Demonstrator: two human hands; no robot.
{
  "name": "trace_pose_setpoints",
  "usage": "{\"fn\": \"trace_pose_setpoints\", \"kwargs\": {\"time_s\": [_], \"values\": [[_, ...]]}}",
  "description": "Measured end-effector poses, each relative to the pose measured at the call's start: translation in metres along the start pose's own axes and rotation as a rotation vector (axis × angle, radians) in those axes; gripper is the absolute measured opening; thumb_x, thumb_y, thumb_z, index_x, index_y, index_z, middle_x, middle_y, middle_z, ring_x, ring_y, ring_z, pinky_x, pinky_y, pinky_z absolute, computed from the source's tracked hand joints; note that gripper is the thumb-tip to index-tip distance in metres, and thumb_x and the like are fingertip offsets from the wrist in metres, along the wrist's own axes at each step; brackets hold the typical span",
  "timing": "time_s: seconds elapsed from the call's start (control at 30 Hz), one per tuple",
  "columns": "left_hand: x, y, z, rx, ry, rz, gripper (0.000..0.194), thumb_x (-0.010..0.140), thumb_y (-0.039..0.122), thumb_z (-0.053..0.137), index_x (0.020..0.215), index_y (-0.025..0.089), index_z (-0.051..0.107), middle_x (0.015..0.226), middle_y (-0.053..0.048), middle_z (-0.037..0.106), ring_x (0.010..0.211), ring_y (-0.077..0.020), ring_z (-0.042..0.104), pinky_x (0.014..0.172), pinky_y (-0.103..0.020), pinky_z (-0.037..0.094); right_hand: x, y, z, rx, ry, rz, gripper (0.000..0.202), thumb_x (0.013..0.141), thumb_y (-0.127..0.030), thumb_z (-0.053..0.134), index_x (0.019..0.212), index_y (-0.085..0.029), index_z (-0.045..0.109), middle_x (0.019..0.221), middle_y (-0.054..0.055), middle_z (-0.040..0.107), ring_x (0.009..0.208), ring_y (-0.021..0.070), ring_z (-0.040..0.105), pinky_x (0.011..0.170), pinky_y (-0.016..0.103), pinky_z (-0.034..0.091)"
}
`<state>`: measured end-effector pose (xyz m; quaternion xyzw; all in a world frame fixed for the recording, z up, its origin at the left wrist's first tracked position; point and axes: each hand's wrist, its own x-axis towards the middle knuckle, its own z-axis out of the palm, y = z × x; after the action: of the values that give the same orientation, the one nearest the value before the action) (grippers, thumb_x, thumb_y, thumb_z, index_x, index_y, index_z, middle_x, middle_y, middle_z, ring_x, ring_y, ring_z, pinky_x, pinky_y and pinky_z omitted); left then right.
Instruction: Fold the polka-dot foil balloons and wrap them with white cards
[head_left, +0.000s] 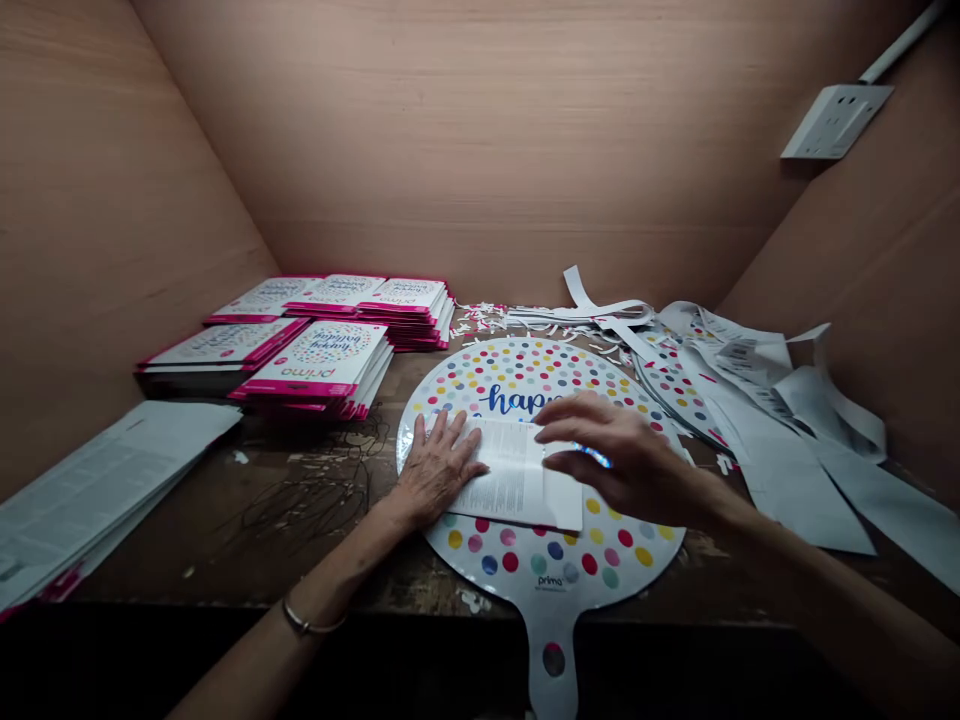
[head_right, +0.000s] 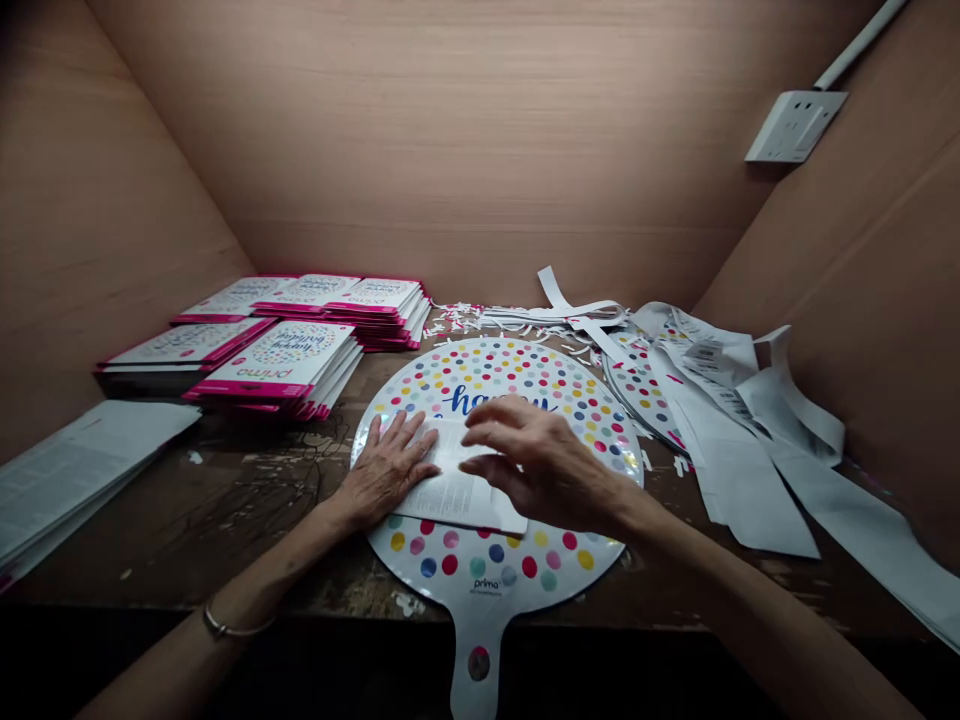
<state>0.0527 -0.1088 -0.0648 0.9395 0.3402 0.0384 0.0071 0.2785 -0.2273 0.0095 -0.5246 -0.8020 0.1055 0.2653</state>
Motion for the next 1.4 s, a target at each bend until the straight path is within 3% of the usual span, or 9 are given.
{"fn": "trace_pose_setpoints", "kwargs": {"time_s": [0.1, 0.17, 0.27, 0.47, 0.7, 1.07, 1.2, 1.3, 1.4], "values": [[-0.01, 0.033, -0.006, -0.04, 0.003, 0.174, 0.042, 0.092, 0.04, 0.035, 0.121, 0.015, 0.051, 0.134, -0.013, 0.043, 0.131, -0.0323, 0.025, 0.107, -0.055, 0.01, -0.012, 0.015, 0.036, -0.078, -0.103, -0.011, 0.022, 0.087, -0.023, 0.046, 0.103, -0.017, 0.06, 0.111, 0.011, 0.057, 0.102, 0.0213, 0.054, 0.084, 0.036, 0.047], [-0.02, 0.054, -0.004, -0.104, -0.019, 0.266, 0.048, 0.09, 0.046, 0.038, 0.123, 0.013, 0.049, 0.135, -0.016, 0.041, 0.131, -0.0322, 0.025, 0.107, -0.053, 0.015, -0.023, 0.027, 0.056, -0.082, -0.062, 0.046, 0.021, 0.087, -0.021, 0.047, 0.102, -0.015, 0.06, 0.111, 0.011, 0.058, 0.104, 0.0214, 0.052, 0.088, 0.037, 0.045], [-0.031, 0.071, 0.004, -0.148, -0.049, 0.281, 0.059, 0.087, 0.053, 0.039, 0.126, 0.01, 0.045, 0.139, -0.018, 0.035, 0.132, -0.0328, 0.022, 0.107, -0.052, 0.019, -0.036, 0.036, 0.069, 0.018, 0.03, 0.1, 0.021, 0.086, -0.02, 0.049, 0.103, -0.016, 0.06, 0.112, 0.009, 0.058, 0.105, 0.0191, 0.052, 0.092, 0.034, 0.043], [-0.031, 0.069, 0.006, -0.165, -0.076, 0.261, 0.06, 0.087, 0.054, 0.038, 0.129, 0.011, 0.043, 0.14, -0.017, 0.032, 0.133, -0.0315, 0.019, 0.107, -0.052, 0.018, -0.03, 0.026, 0.069, -0.104, 0.039, 0.057, 0.022, 0.089, -0.02, 0.043, 0.089, -0.018, 0.065, 0.096, 0.008, 0.061, 0.091, 0.0172, 0.053, 0.08, 0.031, 0.044], [-0.032, 0.068, 0.01, -0.191, -0.033, 0.27, 0.061, 0.087, 0.054, 0.036, 0.13, 0.012, 0.041, 0.14, -0.017, 0.033, 0.133, -0.031, 0.02, 0.107, -0.053, 0.018, -0.009, 0.026, 0.07, -0.407, -0.295, -0.044, 0.02, 0.087, -0.013, 0.043, 0.077, -0.015, 0.061, 0.079, 0.007, 0.057, 0.073, 0.016, 0.049, 0.067, 0.026, 0.04], [-0.032, 0.068, 0.015, -0.22, -0.026, 0.24, 0.066, 0.085, 0.057, 0.04, 0.133, 0.012, 0.036, 0.14, -0.016, 0.033, 0.134, -0.0315, 0.017, 0.108, -0.053, 0.014, 0.001, 0.02, 0.085, -0.579, -0.322, -0.059, 0.017, 0.077, -0.003, 0.045, 0.081, -0.011, 0.059, 0.08, 0.011, 0.055, 0.074, 0.0211, 0.048, 0.066, 0.032, 0.04], [-0.033, 0.07, 0.013, -0.208, -0.019, 0.22, 0.065, 0.085, 0.056, 0.041, 0.131, 0.01, 0.039, 0.14, -0.017, 0.033, 0.133, -0.0316, 0.019, 0.108, -0.052, 0.015, 0.011, 0.027, 0.073, -0.437, -0.281, 0.022, 0.02, 0.084, -0.009, 0.044, 0.076, -0.012, 0.062, 0.078, 0.009, 0.059, 0.073, 0.0173, 0.052, 0.066, 0.028, 0.041], [-0.034, 0.07, 0.012, -0.216, -0.001, 0.221, 0.062, 0.084, 0.055, 0.043, 0.127, 0.009, 0.044, 0.138, -0.018, 0.036, 0.132, -0.0317, 0.021, 0.108, -0.052, 0.016, 0.008, 0.035, 0.061, -0.233, -0.252, -0.044, 0.021, 0.086, -0.014, 0.047, 0.076, -0.014, 0.064, 0.082, 0.006, 0.062, 0.076, 0.0141, 0.054, 0.068, 0.023, 0.041], [-0.034, 0.07, 0.013, -0.228, 0.026, 0.217, 0.062, 0.084, 0.055, 0.043, 0.126, 0.01, 0.045, 0.137, -0.018, 0.037, 0.132, -0.0314, 0.023, 0.107, -0.053, 0.018, 0.002, 0.037, 0.056, -0.192, -0.242, -0.095, 0.023, 0.086, -0.013, 0.046, 0.074, -0.015, 0.065, 0.082, 0.006, 0.063, 0.077, 0.0139, 0.055, 0.067, 0.023, 0.041]]}}
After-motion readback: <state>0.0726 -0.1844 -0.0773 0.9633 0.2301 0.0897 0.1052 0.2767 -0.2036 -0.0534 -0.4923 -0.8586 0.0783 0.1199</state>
